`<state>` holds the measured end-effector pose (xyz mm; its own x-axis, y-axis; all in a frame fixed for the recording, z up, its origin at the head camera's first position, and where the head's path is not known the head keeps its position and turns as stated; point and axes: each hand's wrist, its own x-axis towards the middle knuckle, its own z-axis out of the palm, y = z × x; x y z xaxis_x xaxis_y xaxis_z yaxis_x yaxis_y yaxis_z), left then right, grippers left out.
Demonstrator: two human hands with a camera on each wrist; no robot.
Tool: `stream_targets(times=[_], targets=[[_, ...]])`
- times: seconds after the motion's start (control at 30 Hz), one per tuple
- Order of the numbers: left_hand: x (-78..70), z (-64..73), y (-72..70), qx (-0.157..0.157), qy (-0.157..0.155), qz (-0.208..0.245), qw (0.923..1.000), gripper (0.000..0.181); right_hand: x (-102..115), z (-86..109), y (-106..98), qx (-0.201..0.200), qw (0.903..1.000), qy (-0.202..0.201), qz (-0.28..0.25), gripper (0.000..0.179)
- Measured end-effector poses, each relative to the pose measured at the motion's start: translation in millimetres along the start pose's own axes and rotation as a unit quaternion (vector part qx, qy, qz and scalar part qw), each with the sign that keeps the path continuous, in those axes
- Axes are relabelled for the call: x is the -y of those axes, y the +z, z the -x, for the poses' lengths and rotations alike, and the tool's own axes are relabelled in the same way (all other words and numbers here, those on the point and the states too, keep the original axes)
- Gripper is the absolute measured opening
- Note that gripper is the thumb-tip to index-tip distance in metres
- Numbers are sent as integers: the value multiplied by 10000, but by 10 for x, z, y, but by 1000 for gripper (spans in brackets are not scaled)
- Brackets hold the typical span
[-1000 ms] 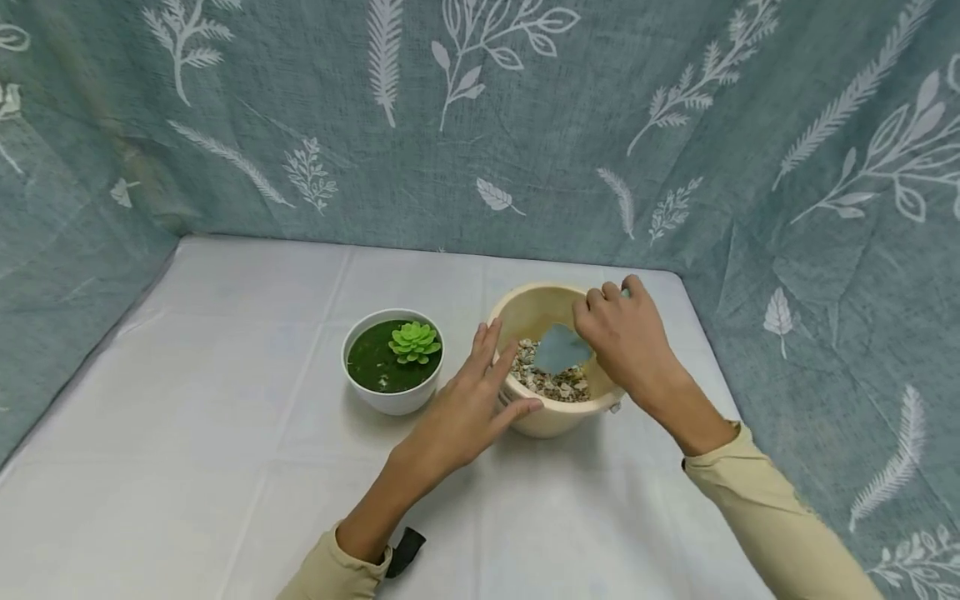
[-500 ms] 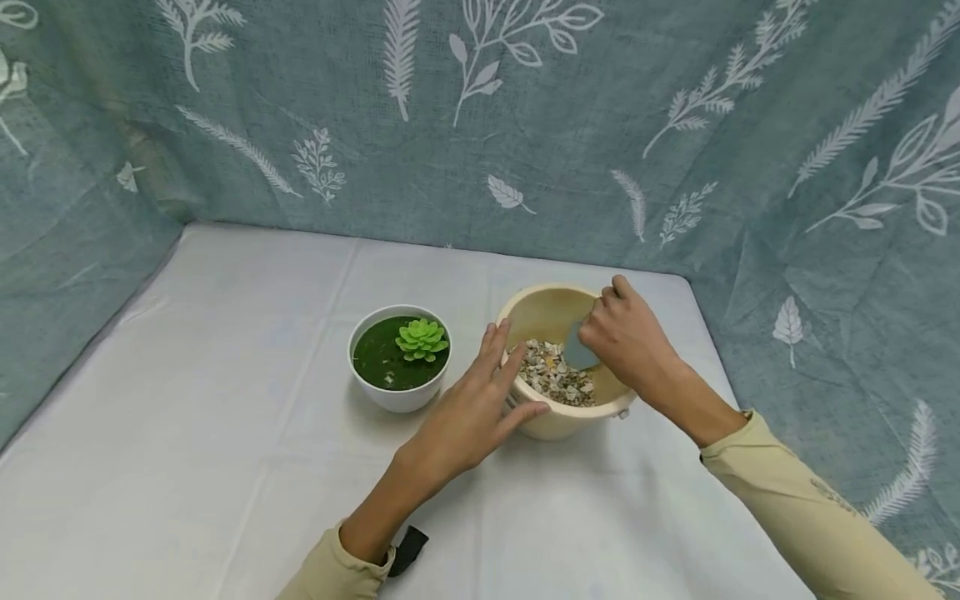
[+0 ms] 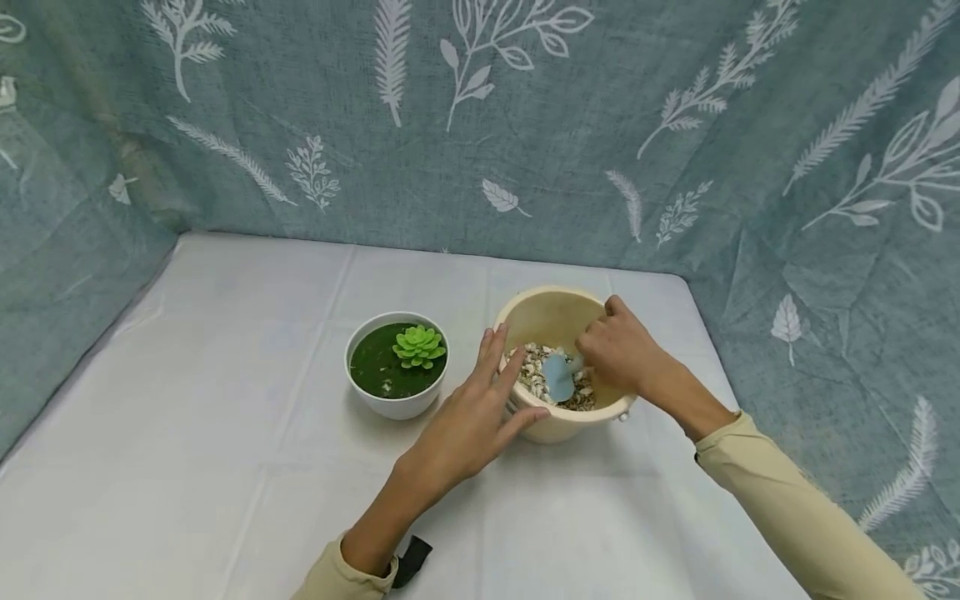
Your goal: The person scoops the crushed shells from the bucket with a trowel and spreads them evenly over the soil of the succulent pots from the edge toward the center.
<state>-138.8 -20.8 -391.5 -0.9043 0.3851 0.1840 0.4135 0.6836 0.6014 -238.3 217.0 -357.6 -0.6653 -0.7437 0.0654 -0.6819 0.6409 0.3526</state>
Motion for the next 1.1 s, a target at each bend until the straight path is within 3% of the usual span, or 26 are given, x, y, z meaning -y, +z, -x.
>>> stream_targets(times=[0.33,0.6,0.83,1.1], targets=[[70,71,-1,-229,-35,41,9997,78,64,-60,64,-119,9962,44,-866,29],[114,64,6,-577,315,84,9978,79,-14,-51,-118,100,9906,485,-1272,9],[123,30,12,-435,299,128,9985,79,-111,85,-182,-102,9851,796,-1522,20],[118,9,61,-306,342,79,9989,79,-101,257,-240,-461,9862,1010,-1226,12]])
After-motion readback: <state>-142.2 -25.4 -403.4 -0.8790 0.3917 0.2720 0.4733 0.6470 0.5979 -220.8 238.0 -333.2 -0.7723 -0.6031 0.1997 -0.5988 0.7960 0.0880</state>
